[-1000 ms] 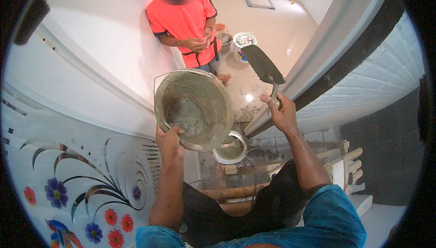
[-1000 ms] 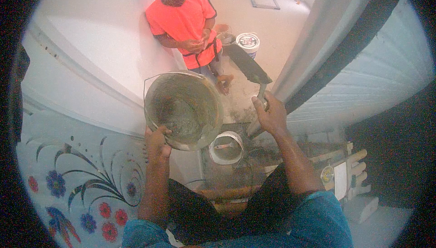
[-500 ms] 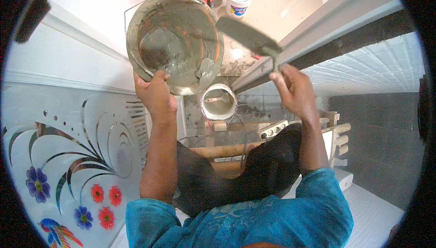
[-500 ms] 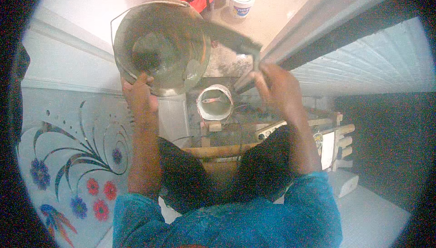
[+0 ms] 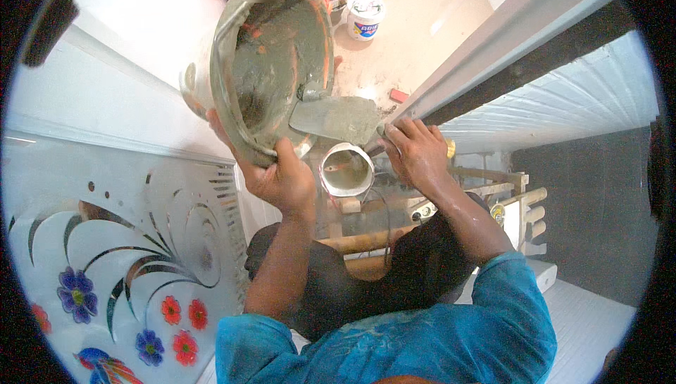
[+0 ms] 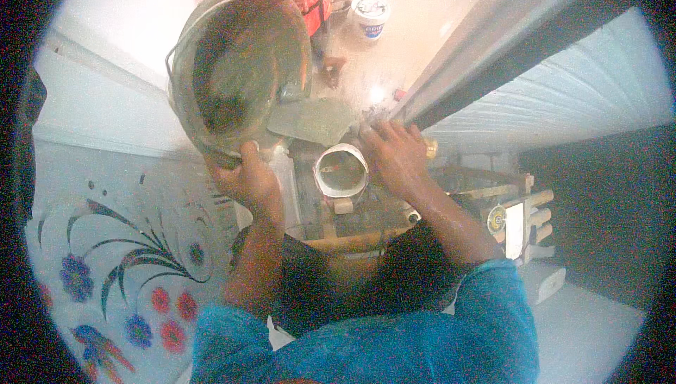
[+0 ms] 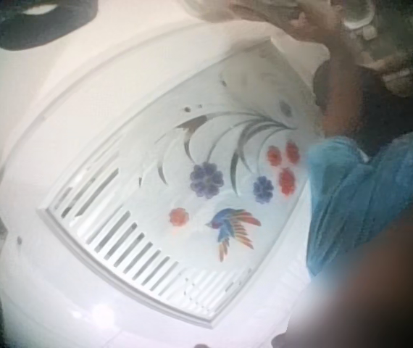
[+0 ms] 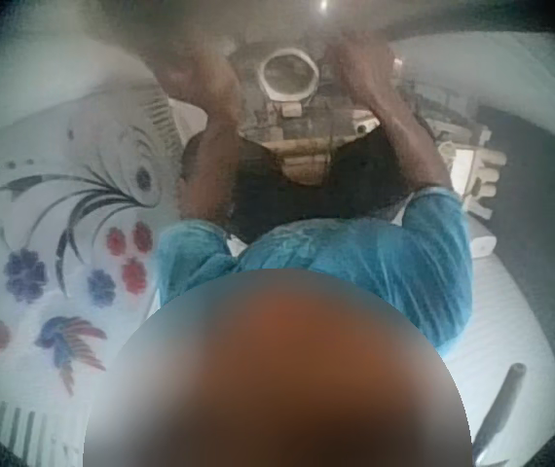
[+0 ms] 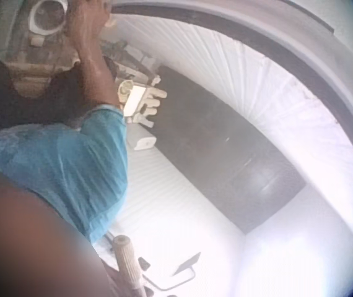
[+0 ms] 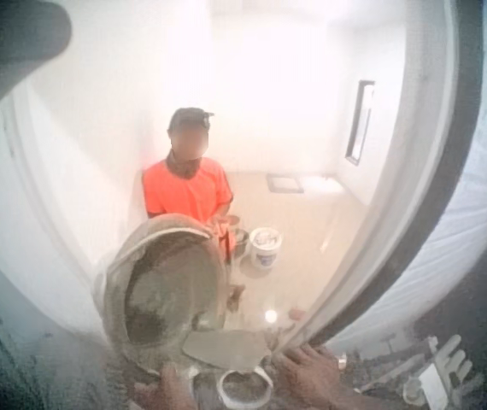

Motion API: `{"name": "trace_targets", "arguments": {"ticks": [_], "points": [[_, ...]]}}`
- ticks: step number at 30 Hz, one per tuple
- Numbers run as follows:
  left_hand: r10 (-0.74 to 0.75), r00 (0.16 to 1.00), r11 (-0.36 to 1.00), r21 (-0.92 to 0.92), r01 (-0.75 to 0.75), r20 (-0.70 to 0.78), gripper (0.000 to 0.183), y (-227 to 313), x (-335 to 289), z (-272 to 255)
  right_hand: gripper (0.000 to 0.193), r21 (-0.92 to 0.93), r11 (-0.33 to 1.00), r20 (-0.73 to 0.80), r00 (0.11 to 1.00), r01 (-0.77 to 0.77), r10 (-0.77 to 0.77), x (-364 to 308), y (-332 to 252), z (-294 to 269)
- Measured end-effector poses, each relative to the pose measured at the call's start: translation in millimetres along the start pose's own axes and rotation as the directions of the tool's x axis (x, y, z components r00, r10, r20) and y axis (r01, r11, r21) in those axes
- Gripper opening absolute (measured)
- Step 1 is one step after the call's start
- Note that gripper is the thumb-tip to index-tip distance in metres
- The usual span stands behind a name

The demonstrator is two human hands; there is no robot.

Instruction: The person applies a gray sealant to the top and side edges of a doorway frame using a trowel and a bucket. They repeatedly scoop material from the bucket and smooth it along the frame while another person stands nearby.

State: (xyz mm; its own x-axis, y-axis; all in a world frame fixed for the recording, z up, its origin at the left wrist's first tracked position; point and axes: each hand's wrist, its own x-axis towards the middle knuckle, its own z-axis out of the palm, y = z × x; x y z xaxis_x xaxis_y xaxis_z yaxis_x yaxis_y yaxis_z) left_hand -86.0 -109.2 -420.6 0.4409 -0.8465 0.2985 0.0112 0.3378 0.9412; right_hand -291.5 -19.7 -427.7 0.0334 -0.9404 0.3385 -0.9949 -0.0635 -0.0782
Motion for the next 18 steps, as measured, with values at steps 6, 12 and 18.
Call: {"name": "trace_targets", "arguments": {"ticks": [6, 12, 18], "points": [[-0.053, 0.998, 0.998, -0.032, 0.052, -0.030, 0.059, 13.5, -6.4, -8.5, 0.025, -0.082, 0.996, -0.228, 0.974, -0.029, 0.009, 22.0, 22.6, 25.4], [-0.370, 0.928, 0.915, -0.161, 0.370, 0.031, 0.067, 29.4, -1.4, -9.0, 0.028, -0.163, 0.980, -0.444, 0.896, -0.110, 0.027, 47.0, 46.8, -4.5], [-0.524, 0.848, 0.787, -0.338, 0.516, 0.074, 0.076, 27.7, 25.3, -5.7, 0.023, -0.275, 0.961, -0.632, 0.759, -0.027, -0.159, 101.5, 35.1, -136.8]]}}
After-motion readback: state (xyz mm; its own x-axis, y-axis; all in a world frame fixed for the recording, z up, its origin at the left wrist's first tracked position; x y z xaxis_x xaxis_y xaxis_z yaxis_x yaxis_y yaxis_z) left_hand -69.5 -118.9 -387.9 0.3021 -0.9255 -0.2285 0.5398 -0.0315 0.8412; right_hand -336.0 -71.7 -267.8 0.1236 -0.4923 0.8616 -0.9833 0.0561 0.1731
